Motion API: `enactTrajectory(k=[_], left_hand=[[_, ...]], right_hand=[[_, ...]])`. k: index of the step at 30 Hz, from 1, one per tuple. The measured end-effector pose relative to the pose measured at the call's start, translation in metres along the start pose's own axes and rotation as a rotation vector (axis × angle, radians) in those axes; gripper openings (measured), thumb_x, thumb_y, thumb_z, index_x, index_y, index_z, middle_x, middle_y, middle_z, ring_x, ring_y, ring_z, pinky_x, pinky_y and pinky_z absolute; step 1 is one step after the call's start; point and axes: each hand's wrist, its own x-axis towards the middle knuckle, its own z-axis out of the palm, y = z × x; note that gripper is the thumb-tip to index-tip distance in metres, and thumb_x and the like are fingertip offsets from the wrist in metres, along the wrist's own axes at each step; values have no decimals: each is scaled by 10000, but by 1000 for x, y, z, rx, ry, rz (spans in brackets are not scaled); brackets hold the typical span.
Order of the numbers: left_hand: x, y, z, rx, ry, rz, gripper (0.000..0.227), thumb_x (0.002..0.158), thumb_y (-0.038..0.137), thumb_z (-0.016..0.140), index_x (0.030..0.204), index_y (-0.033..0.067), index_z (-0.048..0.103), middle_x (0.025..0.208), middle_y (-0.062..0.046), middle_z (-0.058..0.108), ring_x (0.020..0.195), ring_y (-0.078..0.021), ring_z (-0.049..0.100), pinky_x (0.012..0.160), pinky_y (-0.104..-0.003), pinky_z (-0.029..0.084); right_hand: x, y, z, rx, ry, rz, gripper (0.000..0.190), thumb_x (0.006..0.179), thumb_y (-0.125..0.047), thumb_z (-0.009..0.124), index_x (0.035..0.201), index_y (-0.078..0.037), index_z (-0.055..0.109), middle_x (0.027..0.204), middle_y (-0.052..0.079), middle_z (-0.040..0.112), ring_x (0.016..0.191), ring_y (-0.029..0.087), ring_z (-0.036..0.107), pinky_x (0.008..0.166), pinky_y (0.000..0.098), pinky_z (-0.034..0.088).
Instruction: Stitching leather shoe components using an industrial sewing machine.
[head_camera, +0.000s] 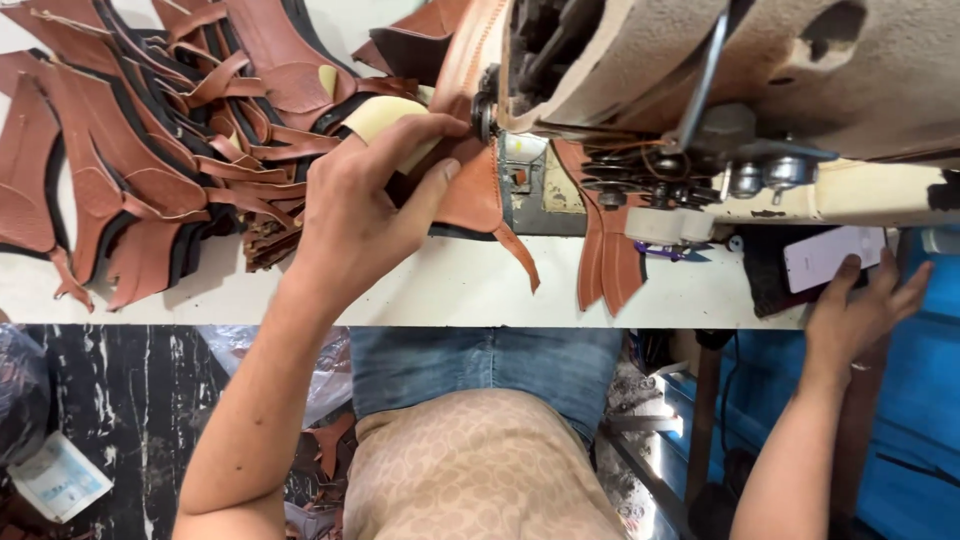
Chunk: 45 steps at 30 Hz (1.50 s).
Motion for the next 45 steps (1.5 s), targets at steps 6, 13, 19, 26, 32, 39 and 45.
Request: enactTrajectory(k=[6,13,19,26,32,39,45], left_hand=[[1,3,-1,6,-9,-32,268,987,68,739,1250,85,689,1034,-77,771,790,-189,744,697,-317,560],[0,3,-1,49,-1,-6,302,977,51,727,1273,78,674,1110,-81,766,848,-216,732,717,-328,547],[-1,2,-1,32,-6,-2,304,984,49,723,1282,81,672,1137,-81,764,879,-215,740,735,-324,551],[0,-2,0,18,5,-16,284,993,49,716,1272,87,676,1126,-82,763,890,-205,754,763,-322,576],[-1,1,-3,79,59,40,248,996,89,729,1240,116,689,1082,-71,757,899,-241,725,800,-376,542],[1,5,-3,57,18,-57,284,971,96,722,1249,149,692,988,-64,738,824,-226,713,738,-367,537],[3,4,-2,67,15,-66,277,966,117,741,1236,156,693,964,-65,732,823,-247,715,733,-372,533]], right_hand=[[9,2,3,103,-63,66,458,1241,-349,559,1464,48,612,1672,331,215,1564,519,298,1251,575,325],[5,0,-3,132,-2,156,407,1194,-291,554,1286,105,578,1629,289,362,1452,448,514,1143,516,468],[1,-13,-10,129,19,82,467,1172,-252,536,1492,87,504,1610,275,340,1444,435,520,1164,505,496],[1,-16,-7,38,-53,86,463,1222,-276,605,1509,76,518,1681,298,275,1421,465,490,1027,509,505],[-7,-121,-34,332,238,-9,334,1264,-241,577,1173,78,612,1141,179,643,1026,290,637,875,390,516],[-5,-351,-88,1035,-214,-215,148,1163,-125,624,1187,18,652,1042,95,736,986,179,729,956,314,614],[22,-442,-95,1341,-437,-60,157,1007,-1,623,1160,30,616,1012,62,715,926,124,699,876,253,585]])
